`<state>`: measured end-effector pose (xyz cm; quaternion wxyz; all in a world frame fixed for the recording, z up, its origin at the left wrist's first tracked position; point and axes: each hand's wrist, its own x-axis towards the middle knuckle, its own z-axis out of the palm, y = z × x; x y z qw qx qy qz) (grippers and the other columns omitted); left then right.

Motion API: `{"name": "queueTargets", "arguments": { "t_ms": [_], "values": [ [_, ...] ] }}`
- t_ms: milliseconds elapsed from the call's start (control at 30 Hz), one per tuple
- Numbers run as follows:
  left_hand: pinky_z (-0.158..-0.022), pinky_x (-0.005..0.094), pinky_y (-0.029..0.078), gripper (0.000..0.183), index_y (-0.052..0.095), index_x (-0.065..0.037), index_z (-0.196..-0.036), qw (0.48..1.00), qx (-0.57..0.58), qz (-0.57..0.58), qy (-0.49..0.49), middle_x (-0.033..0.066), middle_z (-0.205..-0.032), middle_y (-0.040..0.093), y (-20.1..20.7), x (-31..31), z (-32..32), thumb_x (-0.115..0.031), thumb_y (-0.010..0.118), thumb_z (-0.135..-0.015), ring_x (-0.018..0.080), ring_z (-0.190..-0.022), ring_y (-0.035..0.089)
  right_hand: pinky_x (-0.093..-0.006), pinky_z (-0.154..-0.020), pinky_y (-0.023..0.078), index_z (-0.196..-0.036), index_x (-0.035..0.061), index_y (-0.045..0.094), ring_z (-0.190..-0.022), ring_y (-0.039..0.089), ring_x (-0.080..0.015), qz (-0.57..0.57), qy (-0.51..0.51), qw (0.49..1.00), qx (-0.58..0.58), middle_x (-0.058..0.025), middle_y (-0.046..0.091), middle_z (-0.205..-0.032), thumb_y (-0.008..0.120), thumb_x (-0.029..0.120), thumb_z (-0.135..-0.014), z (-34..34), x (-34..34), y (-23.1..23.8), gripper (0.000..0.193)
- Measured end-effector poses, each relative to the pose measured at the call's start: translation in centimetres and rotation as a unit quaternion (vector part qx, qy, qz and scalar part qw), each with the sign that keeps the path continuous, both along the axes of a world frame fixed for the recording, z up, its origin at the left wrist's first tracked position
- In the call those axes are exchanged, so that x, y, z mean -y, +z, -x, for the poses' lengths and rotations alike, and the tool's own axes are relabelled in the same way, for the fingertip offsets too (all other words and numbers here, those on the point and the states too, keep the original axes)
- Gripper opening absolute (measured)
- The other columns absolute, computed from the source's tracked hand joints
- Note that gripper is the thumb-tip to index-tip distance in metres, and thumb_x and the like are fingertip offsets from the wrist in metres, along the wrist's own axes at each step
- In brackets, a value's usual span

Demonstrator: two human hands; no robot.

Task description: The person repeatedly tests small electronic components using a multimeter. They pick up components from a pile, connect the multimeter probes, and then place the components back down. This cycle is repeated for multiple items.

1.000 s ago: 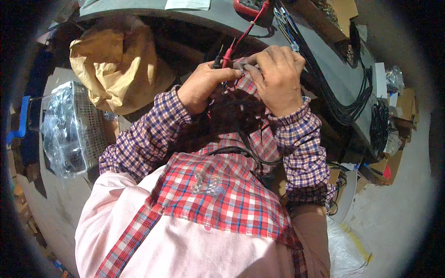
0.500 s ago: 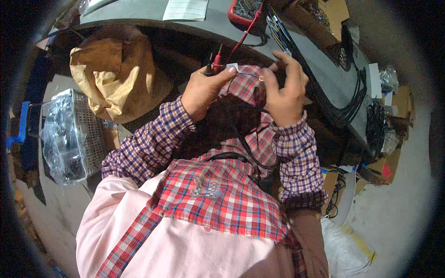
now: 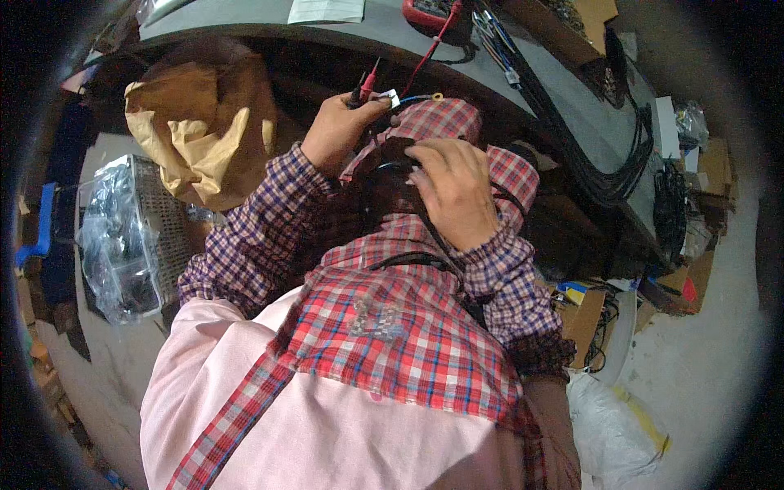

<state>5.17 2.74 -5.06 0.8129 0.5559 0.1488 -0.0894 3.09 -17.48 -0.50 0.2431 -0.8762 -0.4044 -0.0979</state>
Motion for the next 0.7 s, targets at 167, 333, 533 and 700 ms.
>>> {"name": "queueTargets", "arguments": {
  "t_ms": [167,333,533,700],
  "values": [
    [-0.062,0.0223,0.048,0.021,0.067,-0.002,-0.095,0.956,0.000,-0.292,-0.041,0.0070,-0.081,0.069,-0.9,-3.7,0.0,-0.021,0.064,-0.088,0.0081,-0.068,0.061,-0.0381,-0.080,0.047,-0.108,0.0076,0.060,-0.090,0.060,-0.0318,0.007,0.050,0.997,-0.063,-0.0144,0.061,-0.093,0.065,0.007,-0.078,-1.3,-1.3,-1.8,0.030],
    [-0.065,0.0265,0.047,0.034,0.065,-0.003,-0.104,0.891,0.116,-0.423,0.116,0.0057,-0.083,0.067,-0.7,-6.0,2.6,-0.033,0.061,-0.090,0.0091,-0.074,0.059,-0.0415,-0.067,0.050,-0.102,0.0037,0.057,-0.082,0.061,-0.0384,-0.174,-0.091,0.969,-0.149,-0.0192,0.062,-0.091,0.057,0.009,-0.088,-2.3,-0.2,-0.7,0.015],
    [-0.051,0.0200,0.032,0.034,0.067,-0.004,-0.092,0.975,0.020,-0.139,-0.171,-0.0077,-0.067,0.051,5.6,-1.6,6.0,-0.037,0.063,-0.089,0.0008,-0.057,0.037,-0.0432,-0.072,0.049,-0.107,0.0005,0.056,-0.086,0.061,-0.0401,-0.188,-0.167,0.956,-0.152,-0.0203,0.062,-0.094,0.053,0.010,-0.091,-2.6,-0.3,-0.7,0.019],
    [-0.063,0.0233,0.044,0.032,0.066,0.000,-0.097,0.961,0.094,-0.205,-0.157,-0.0016,-0.076,0.060,4.6,-1.6,4.7,-0.030,0.065,-0.089,0.0053,-0.068,0.050,-0.0418,-0.094,0.041,-0.120,0.0025,0.053,-0.111,0.051,-0.0313,-0.029,-0.079,0.992,0.091,-0.0139,0.055,-0.118,0.056,0.006,-0.082,-3.4,-1.2,2.6,0.038]
  ]
}}
